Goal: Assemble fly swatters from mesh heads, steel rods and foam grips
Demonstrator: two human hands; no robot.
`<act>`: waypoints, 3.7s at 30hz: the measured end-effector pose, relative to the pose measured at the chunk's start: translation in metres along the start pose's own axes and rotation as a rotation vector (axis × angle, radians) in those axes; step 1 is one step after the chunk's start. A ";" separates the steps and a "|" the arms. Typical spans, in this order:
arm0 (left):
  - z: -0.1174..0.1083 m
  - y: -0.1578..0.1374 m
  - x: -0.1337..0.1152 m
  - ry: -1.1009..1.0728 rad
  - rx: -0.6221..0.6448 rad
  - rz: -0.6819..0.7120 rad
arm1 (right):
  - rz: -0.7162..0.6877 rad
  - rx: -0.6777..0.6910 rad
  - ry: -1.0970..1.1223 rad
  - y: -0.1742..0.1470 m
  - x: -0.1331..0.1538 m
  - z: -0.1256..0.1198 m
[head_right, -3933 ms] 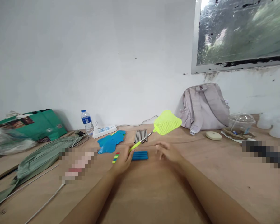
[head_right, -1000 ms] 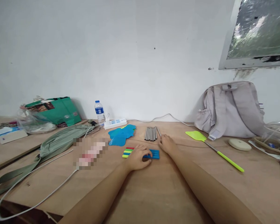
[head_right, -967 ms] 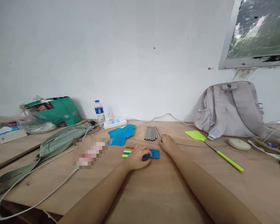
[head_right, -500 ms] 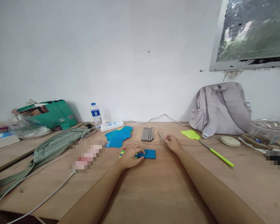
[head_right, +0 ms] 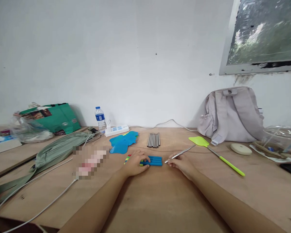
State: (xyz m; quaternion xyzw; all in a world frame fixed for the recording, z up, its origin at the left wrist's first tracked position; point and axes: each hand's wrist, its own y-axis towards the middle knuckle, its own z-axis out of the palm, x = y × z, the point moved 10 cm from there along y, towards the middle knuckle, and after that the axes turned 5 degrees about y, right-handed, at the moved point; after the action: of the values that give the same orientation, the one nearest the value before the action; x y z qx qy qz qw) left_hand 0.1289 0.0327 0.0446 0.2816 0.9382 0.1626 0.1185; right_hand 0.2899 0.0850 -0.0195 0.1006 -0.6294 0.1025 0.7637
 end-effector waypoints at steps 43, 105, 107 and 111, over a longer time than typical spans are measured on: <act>-0.011 -0.001 -0.010 -0.061 -0.065 0.056 | -0.121 -0.014 0.219 0.002 0.019 0.005; -0.036 -0.045 0.155 0.120 -0.396 -0.629 | -0.175 -0.225 0.165 0.002 0.022 -0.018; -0.028 -0.049 0.167 0.130 -0.343 -0.707 | -0.161 -0.278 0.151 0.003 0.019 -0.023; -0.019 -0.054 0.178 0.140 -0.252 -0.827 | -0.138 -0.306 0.114 0.003 0.014 -0.024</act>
State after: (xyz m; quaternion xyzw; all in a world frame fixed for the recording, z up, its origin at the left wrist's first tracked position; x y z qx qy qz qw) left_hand -0.0479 0.0866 0.0187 -0.1459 0.9507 0.2334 0.1431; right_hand 0.3146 0.0950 -0.0101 0.0203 -0.5848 -0.0418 0.8099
